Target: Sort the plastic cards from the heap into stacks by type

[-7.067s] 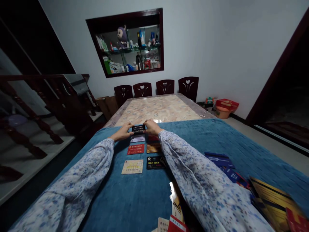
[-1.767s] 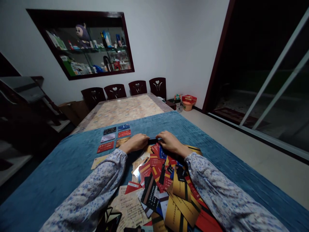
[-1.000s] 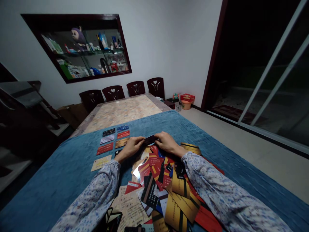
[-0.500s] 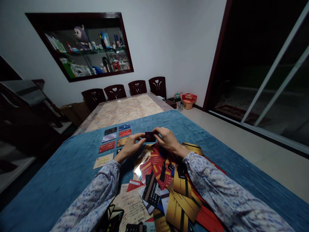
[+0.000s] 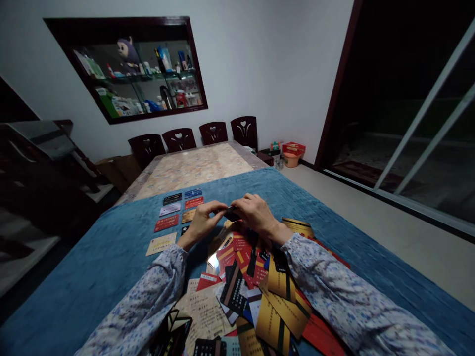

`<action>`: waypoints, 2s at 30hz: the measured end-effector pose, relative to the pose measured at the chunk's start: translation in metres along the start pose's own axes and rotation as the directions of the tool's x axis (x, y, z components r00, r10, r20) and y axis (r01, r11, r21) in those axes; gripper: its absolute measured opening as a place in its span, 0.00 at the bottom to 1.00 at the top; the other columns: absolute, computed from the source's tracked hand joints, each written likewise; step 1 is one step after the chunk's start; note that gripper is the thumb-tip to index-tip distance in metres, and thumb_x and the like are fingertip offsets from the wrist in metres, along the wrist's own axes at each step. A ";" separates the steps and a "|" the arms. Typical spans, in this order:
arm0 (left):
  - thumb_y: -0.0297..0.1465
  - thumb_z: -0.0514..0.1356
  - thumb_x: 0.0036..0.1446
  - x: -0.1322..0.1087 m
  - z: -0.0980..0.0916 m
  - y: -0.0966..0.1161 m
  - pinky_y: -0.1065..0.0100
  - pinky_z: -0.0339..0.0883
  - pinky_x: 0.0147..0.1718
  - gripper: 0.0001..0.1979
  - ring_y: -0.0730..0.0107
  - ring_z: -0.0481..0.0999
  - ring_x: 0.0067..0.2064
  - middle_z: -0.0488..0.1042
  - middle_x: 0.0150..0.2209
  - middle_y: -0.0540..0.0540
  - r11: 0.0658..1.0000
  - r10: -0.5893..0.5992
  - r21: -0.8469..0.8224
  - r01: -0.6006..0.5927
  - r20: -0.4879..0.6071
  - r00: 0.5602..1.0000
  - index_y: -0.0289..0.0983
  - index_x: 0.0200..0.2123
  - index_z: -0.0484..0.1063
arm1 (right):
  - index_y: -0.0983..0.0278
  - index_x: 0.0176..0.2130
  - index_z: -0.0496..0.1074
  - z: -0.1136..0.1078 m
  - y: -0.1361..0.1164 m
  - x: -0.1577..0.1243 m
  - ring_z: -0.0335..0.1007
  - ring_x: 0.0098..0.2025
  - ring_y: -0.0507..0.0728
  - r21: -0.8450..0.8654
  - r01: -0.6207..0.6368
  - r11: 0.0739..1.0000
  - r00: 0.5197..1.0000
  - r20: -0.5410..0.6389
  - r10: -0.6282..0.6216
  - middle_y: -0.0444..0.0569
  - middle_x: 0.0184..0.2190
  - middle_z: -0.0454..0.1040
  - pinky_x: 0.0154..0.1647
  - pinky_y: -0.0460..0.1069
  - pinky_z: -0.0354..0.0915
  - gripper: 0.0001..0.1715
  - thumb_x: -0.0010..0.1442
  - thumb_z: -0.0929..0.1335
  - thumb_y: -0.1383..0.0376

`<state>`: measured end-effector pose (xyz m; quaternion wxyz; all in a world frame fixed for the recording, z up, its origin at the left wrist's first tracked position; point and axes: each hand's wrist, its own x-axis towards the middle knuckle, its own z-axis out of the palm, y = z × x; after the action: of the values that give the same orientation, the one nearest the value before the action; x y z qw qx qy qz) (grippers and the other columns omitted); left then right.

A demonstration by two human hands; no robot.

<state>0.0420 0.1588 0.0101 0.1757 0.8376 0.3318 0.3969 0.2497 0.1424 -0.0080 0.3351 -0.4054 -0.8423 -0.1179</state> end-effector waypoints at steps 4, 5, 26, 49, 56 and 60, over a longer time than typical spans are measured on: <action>0.23 0.59 0.56 -0.001 0.000 0.001 0.70 0.68 0.37 0.07 0.69 0.77 0.34 0.81 0.33 0.45 0.997 -0.041 0.056 0.043 -0.024 0.999 0.35 0.33 0.79 | 0.64 0.45 0.74 0.001 -0.001 -0.001 0.67 0.39 0.59 0.002 -0.035 0.999 0.999 0.013 0.035 0.54 0.37 0.79 0.38 0.52 0.56 0.11 0.66 0.64 0.68; 0.23 0.59 0.55 -0.002 0.001 0.000 0.70 0.68 0.37 0.07 0.69 0.77 0.34 0.81 0.33 0.45 0.996 -0.058 0.059 0.060 -0.034 0.998 0.35 0.32 0.78 | 0.64 0.45 0.74 0.002 -0.001 -0.002 0.67 0.40 0.59 0.002 -0.039 0.999 0.999 0.017 0.039 0.53 0.37 0.79 0.38 0.52 0.56 0.11 0.66 0.64 0.68; 0.36 0.64 0.49 -0.022 0.001 -0.025 0.69 0.73 0.30 0.11 0.70 0.77 0.26 0.75 0.26 0.50 0.827 -0.397 -0.470 0.310 -0.097 0.913 0.34 0.30 0.73 | 0.68 0.54 0.69 0.011 -0.016 -0.007 0.64 0.44 0.64 -0.182 0.002 0.983 0.999 0.046 0.007 0.58 0.45 0.76 0.41 0.55 0.56 0.22 0.62 0.67 0.63; 0.22 0.54 0.60 -0.037 0.005 -0.010 0.65 0.70 0.48 0.25 0.66 0.77 0.43 0.77 0.43 0.43 0.987 0.034 0.162 -0.010 -0.146 0.989 0.37 0.60 0.61 | 0.68 0.57 0.69 0.007 -0.016 -0.010 0.62 0.46 0.65 -0.226 -0.002 0.974 0.996 -0.084 -0.017 0.61 0.48 0.71 0.41 0.55 0.62 0.26 0.60 0.66 0.65; 0.22 0.53 0.61 -0.038 0.003 -0.015 0.58 0.73 0.47 0.24 0.59 0.75 0.47 0.73 0.46 0.38 0.893 0.256 0.410 -0.187 -0.120 0.959 0.34 0.60 0.57 | 0.69 0.57 0.69 0.008 -0.014 -0.011 0.61 0.49 0.65 -0.253 0.059 0.966 0.976 -0.187 -0.108 0.61 0.47 0.68 0.44 0.56 0.66 0.26 0.59 0.66 0.67; 0.22 0.53 0.61 -0.038 -0.003 -0.017 0.54 0.72 0.51 0.25 0.56 0.73 0.52 0.70 0.51 0.35 0.838 0.315 0.492 -0.235 -0.085 0.945 0.35 0.62 0.55 | 0.68 0.58 0.67 0.007 -0.016 -0.009 0.60 0.49 0.65 -0.256 0.079 0.963 0.974 -0.184 -0.129 0.60 0.47 0.69 0.45 0.57 0.67 0.27 0.59 0.66 0.67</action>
<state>0.0150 0.1449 -0.0186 -0.1220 0.8585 0.3082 0.3912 0.2379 0.1298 -0.0183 0.3578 -0.3853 -0.8034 -0.2795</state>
